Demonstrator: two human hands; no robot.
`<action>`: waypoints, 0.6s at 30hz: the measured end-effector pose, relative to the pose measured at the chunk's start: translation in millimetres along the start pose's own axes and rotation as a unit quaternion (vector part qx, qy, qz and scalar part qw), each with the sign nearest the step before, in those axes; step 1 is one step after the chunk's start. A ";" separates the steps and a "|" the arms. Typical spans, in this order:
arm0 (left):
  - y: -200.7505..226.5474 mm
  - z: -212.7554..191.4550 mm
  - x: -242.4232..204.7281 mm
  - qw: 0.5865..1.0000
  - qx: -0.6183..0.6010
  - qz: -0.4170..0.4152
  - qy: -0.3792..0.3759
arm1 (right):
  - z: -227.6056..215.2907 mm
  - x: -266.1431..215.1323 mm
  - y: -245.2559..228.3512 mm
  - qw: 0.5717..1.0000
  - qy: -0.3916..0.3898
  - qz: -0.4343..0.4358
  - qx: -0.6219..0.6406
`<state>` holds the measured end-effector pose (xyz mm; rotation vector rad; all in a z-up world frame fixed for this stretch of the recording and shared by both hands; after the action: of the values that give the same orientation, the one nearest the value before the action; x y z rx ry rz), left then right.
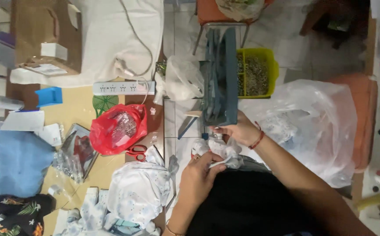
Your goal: Attaching metal snaps to baby garments using a manual press machine and trimming threads
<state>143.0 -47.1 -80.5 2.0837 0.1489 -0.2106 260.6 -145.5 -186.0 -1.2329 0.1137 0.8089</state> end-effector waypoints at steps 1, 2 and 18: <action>-1.2 0.3 2.8 1.000 0.009 0.000 -0.002 | 6.7 -0.1 -10.6 0.992 -0.036 -0.031 -0.113; -0.2 2.2 3.0 1.000 0.009 0.000 -0.003 | 3.2 0.5 -27.4 0.993 -0.034 -0.031 -0.113; 10.2 -1.2 0.6 0.999 0.000 0.043 0.005 | -79.9 52.1 -99.7 0.675 0.110 -0.016 -0.730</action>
<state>145.7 -51.1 -71.4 2.0859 0.0651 -0.1477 385.3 -199.3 -161.6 -2.8555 -0.4809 0.6330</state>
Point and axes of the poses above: each hand's wrist, its own x-axis towards the middle knuckle, its own z-axis out of the palm, y = z × x, the point moved 7 cm from there along x, towards the middle knuckle
